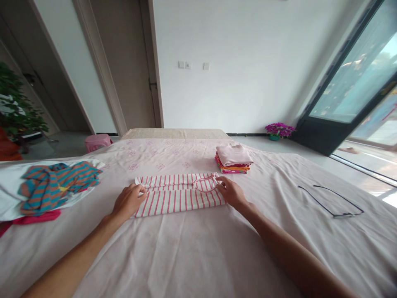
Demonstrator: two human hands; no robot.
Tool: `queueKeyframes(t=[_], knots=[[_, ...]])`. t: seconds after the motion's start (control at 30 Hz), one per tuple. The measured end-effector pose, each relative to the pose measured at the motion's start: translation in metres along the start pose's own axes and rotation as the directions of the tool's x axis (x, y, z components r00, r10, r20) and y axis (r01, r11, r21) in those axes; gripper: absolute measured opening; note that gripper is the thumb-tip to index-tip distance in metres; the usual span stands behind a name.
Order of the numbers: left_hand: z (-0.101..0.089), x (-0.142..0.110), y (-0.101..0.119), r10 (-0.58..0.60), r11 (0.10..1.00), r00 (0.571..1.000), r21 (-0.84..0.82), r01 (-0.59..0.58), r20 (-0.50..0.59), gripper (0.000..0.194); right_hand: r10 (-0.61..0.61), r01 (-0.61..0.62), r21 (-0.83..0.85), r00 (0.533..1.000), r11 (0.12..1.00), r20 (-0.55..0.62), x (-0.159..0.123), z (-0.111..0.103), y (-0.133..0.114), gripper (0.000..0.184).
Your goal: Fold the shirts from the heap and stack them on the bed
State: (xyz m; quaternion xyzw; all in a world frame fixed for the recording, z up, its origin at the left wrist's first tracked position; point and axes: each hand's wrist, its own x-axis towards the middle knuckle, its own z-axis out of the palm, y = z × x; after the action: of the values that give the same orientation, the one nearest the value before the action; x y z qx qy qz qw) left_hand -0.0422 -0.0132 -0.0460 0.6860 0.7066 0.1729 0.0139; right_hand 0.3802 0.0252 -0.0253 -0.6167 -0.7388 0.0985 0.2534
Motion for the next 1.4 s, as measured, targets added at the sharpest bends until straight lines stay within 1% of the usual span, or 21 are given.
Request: queueKeyframes(t=[0.07, 0.1, 0.17, 0.23, 0.33, 0.4, 0.43, 0.5, 0.57, 0.63, 0.73, 0.83, 0.9, 1.0, 1.1, 1.17, 1.27, 1.33, 1.4], knots=[[0.003, 0.001, 0.001, -0.035, 0.998, 0.999, -0.058, 0.034, -0.021, 0.016, -0.033, 0.036, 0.055, 0.997, 0.998, -0.069, 0.001, 0.002, 0.001, 0.033], [0.004, 0.001, 0.001, -0.057, 0.995, 0.998, -0.083, 0.054, -0.034, 0.016, -0.037, 0.041, 0.06, 0.996, 0.997, -0.081, 0.002, 0.003, 0.002, 0.033], [0.005, -0.001, 0.002, -0.098, 0.991, 0.993, -0.096, 0.092, -0.058, 0.017, -0.029, 0.03, 0.02, 0.998, 0.999, -0.056, 0.003, 0.005, 0.005, 0.032], [0.007, -0.004, 0.002, -0.11, 0.991, 0.991, -0.078, 0.104, -0.072, 0.017, -0.024, 0.025, -0.045, 1.0, 0.999, 0.005, 0.004, 0.007, 0.008, 0.031], [0.011, -0.005, 0.0, -0.08, 0.993, 0.993, -0.093, 0.071, -0.092, 0.016, 0.004, 0.007, -0.136, 0.997, 0.991, 0.077, 0.003, 0.006, 0.007, 0.031], [0.012, -0.004, -0.002, -0.046, 0.993, 0.992, -0.111, 0.033, -0.117, 0.018, 0.012, 0.004, -0.217, 0.997, 0.976, 0.074, 0.002, 0.002, 0.001, 0.032], [0.012, -0.004, -0.002, -0.03, 0.994, 0.991, -0.112, 0.016, -0.133, 0.02, -0.006, 0.021, -0.26, 0.998, 0.965, 0.057, 0.001, -0.001, -0.004, 0.032], [0.011, -0.003, -0.002, 0.005, 0.994, 0.986, -0.102, -0.022, -0.167, 0.022, -0.088, 0.092, -0.327, 0.996, 0.94, 0.029, 0.0, -0.005, -0.016, 0.031], [0.009, -0.001, -0.001, 0.038, 0.996, 0.982, -0.07, -0.052, -0.187, 0.026, -0.176, 0.181, -0.343, 0.983, 0.922, 0.046, 0.0, -0.006, -0.03, 0.029], [0.007, 0.002, 0.001, 0.066, 0.998, 0.982, -0.005, -0.068, -0.178, 0.031, -0.22, 0.238, -0.324, 0.971, 0.915, 0.094, 0.003, -0.003, -0.043, 0.029], [0.005, 0.008, 0.002, 0.079, 0.992, 0.989, 0.104, -0.066, -0.126, 0.032, -0.246, 0.28, -0.318, 0.958, 0.906, 0.145, 0.015, 0.005, -0.054, 0.032], [0.003, 0.015, 0.001, 0.084, 0.985, 0.994, 0.156, -0.071, -0.075, 0.026, -0.273, 0.312, -0.363, 0.949, 0.878, 0.156, 0.034, 0.014, -0.054, 0.036], [0.003, 0.018, 0.0, 0.102, 0.98, 0.993, 0.177, -0.089, -0.062, 0.024, -0.278, 0.325, -0.399, 0.945, 0.858, 0.173, 0.045, 0.017, -0.05, 0.034], [0.003, 0.017, -0.003, 0.142, 0.974, 0.986, 0.19, -0.123, -0.09, 0.022, -0.27, 0.342, -0.409, 0.936, 0.846, 0.226, 0.054, 0.019, -0.044, 0.032], [0.0, 0.012, -0.006, 0.171, 0.967, 0.977, 0.21, -0.143, -0.123, 0.02, -0.305, 0.364, -0.396, 0.93, 0.843, 0.206, 0.053, 0.018, -0.037, 0.032], [-0.004, 0.009, -0.007, 0.156, 0.966, 0.982, 0.224, -0.129, -0.109, 0.02, -0.315, 0.368, -0.384, 0.929, 0.847, 0.195, 0.049, 0.016, -0.032, 0.032], [-0.011, 0.008, -0.002, 0.116, 0.97, 0.99, 0.223, -0.096, -0.078, 0.022, -0.267, 0.332, -0.35, 0.938, 0.876, 0.222, 0.046, 0.012, -0.027, 0.034], [-0.013, 0.012, 0.006, 0.118, 0.977, 0.989, 0.189, -0.099, -0.092, 0.025, -0.227, 0.283, -0.33, 0.954, 0.901, 0.198, 0.046, 0.01, -0.03, 0.038], [-0.011, 0.02, 0.018, 0.148, 0.985, 0.982, 0.104, -0.136, -0.114, 0.03, -0.208, 0.244, -0.304, 0.967, 0.921, 0.146, 0.046, 0.011, -0.042, 0.041]])
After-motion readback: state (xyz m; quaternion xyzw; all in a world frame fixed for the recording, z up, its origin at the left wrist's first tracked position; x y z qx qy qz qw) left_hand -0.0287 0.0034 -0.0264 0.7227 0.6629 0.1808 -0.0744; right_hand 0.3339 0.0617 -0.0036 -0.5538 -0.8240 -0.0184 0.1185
